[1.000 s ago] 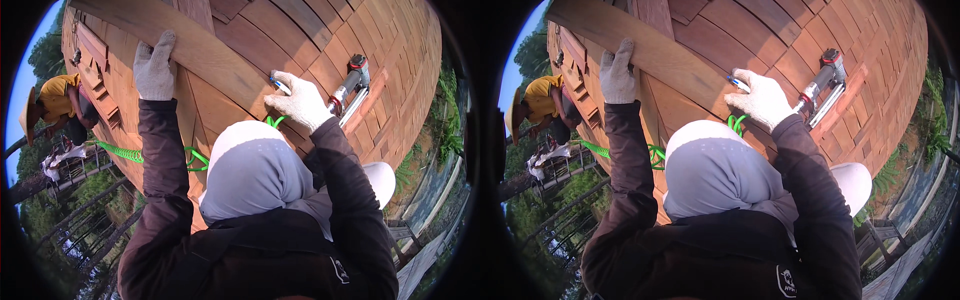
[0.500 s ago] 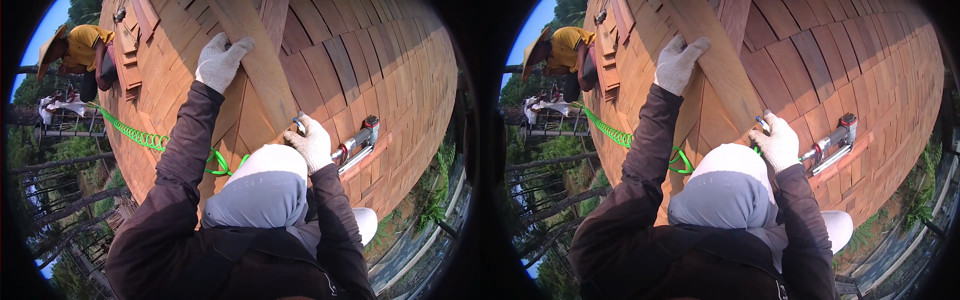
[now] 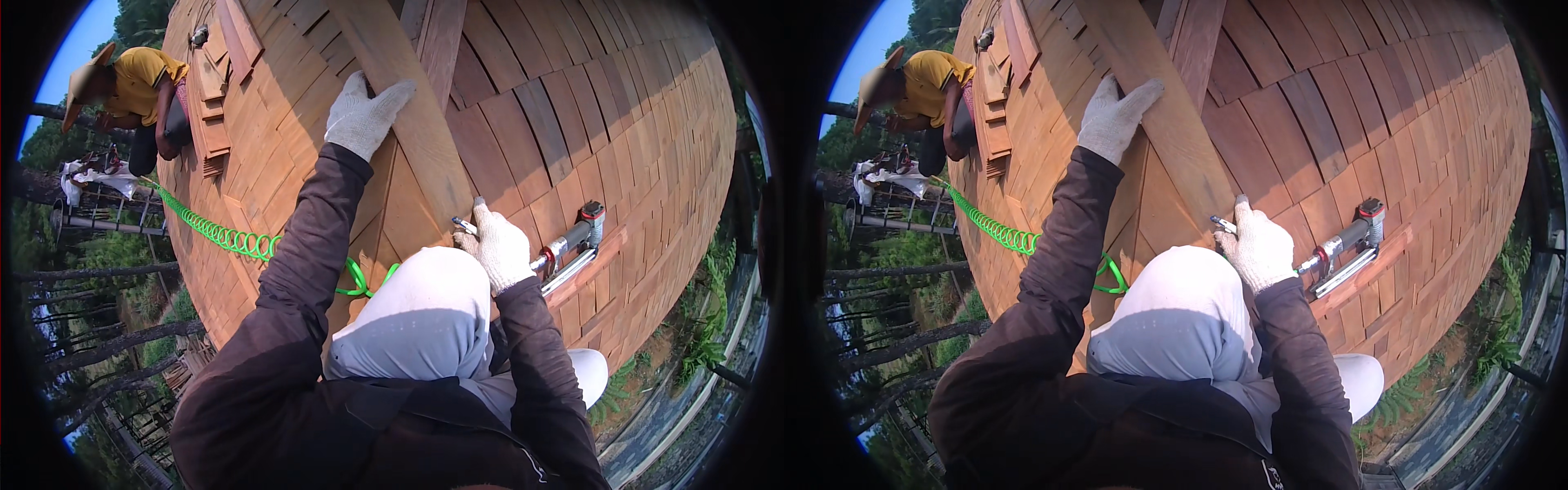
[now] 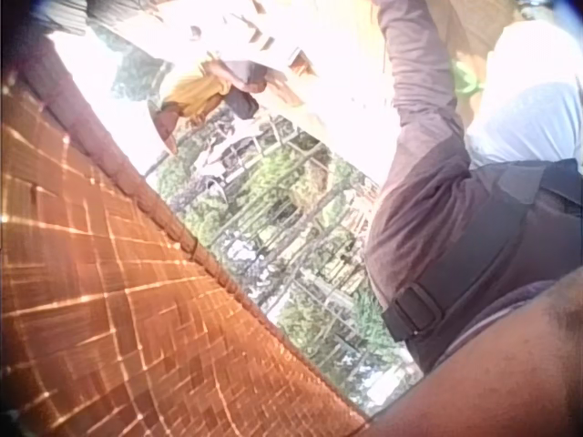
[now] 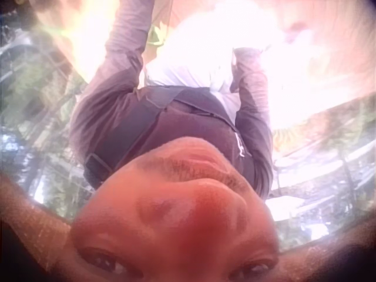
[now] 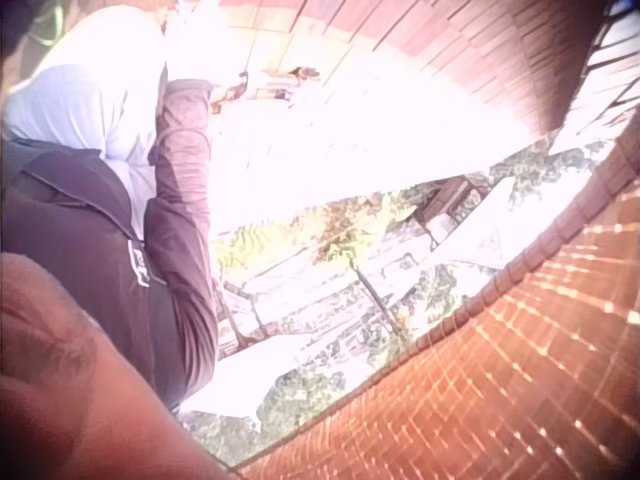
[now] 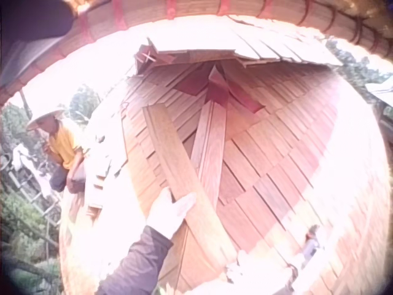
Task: The person places wood shingles onto a roof, uses a marker to draw lines on them, and secures the shingles using a pneumatic nail gun.
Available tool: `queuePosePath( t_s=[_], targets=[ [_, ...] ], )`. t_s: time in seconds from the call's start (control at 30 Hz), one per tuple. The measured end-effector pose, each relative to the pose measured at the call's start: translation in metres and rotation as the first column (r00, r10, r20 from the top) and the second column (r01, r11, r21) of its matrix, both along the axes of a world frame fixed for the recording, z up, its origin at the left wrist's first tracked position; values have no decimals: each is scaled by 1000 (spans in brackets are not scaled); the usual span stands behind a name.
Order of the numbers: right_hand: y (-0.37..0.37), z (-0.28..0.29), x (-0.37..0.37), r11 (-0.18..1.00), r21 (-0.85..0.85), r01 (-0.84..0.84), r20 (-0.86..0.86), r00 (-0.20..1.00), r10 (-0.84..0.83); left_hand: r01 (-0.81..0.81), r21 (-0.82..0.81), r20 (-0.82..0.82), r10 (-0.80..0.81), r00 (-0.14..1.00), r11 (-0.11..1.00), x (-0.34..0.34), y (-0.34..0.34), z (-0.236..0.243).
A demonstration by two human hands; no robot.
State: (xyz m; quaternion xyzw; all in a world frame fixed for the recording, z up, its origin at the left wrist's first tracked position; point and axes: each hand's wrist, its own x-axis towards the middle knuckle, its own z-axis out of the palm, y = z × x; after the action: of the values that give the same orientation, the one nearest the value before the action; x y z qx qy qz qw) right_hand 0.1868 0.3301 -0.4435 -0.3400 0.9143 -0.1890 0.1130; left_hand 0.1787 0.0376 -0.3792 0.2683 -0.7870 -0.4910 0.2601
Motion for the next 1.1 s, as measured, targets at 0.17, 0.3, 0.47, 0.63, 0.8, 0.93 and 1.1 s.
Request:
queuePosePath(
  t_s=[0.17, 0.3, 0.47, 0.63, 0.8, 0.93, 1.1],
  targets=[
    [0, 0, 0, 1000, 3, -6, 8, 1000, 6, 9, -67, 39, -6, 999, 998, 0, 5, -11],
    [1, 6, -1, 1000, 10, -5, 62, 998, 4, 59, 163, -88, -45, 995, 985, -5, 9, -13],
    [16, 15, -28, 934, -238, 267, 367, 915, -168, 133, 271, -181, -85, 980, 953, -7, 2, -26],
    [65, 59, -72, 474, -488, 733, 717, 646, -261, 139, 276, -217, -80, 973, 951, -11, 3, -20],
    [89, 55, -85, 305, -598, 742, 731, 660, -172, 142, 279, -215, -82, 973, 950, -15, 13, -14],
    [69, 44, -81, 341, -605, 720, 699, 685, -206, 148, 280, -188, -97, 977, 949, -10, 4, -20],
    [40, 65, -63, 419, -616, 667, 730, 683, -13, 146, 316, -212, -80, 974, 938, -9, 2, -18]
  ],
)
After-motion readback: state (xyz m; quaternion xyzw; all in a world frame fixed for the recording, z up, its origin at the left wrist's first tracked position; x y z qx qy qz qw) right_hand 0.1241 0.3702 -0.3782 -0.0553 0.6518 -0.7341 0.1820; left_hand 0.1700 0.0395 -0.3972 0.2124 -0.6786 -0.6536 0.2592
